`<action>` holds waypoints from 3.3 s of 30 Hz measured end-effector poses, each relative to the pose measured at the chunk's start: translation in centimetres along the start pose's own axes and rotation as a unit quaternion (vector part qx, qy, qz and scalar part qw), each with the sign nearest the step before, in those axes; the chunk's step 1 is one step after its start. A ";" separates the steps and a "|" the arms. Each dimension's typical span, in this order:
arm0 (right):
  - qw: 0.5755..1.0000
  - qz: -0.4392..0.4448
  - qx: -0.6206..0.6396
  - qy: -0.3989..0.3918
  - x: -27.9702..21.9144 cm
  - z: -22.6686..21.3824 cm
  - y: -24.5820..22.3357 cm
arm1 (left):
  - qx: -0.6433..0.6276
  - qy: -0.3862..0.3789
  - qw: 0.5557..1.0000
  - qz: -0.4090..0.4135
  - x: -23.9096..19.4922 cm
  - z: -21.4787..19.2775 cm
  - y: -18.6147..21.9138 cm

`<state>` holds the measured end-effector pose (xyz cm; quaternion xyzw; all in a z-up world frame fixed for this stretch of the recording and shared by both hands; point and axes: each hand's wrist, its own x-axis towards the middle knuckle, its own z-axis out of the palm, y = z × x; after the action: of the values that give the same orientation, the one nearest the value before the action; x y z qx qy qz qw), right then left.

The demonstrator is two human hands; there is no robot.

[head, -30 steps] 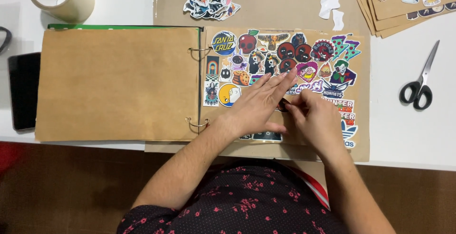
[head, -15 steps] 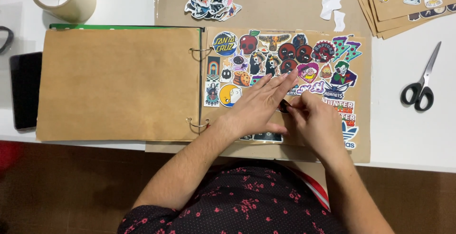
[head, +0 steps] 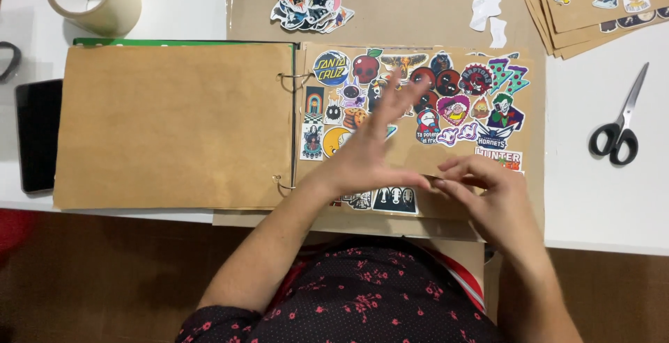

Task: Placing various stickers onto a page in a binder

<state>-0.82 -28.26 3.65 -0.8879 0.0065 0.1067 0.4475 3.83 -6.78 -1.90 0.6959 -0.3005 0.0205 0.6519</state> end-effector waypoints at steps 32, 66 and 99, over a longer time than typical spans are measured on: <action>0.998 -0.008 -0.018 0.065 5.2 4.1 -1.4 | 0.486 0.007 0.874 -0.022 -6.5 2.6 1.3; 0.909 -0.187 -0.243 0.283 -3.3 -4.0 6.9 | 0.596 -0.179 0.780 0.073 -1.1 2.2 0.9; 0.860 -0.385 -0.306 0.137 -3.9 -4.3 8.3 | 0.603 -0.136 0.785 -0.025 -11.5 1.7 5.0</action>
<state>-4.74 -36.97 0.28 -0.9173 -0.3078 -0.2004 0.1535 -8.46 -3.73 -2.50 0.9502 -0.2949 0.0864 0.0519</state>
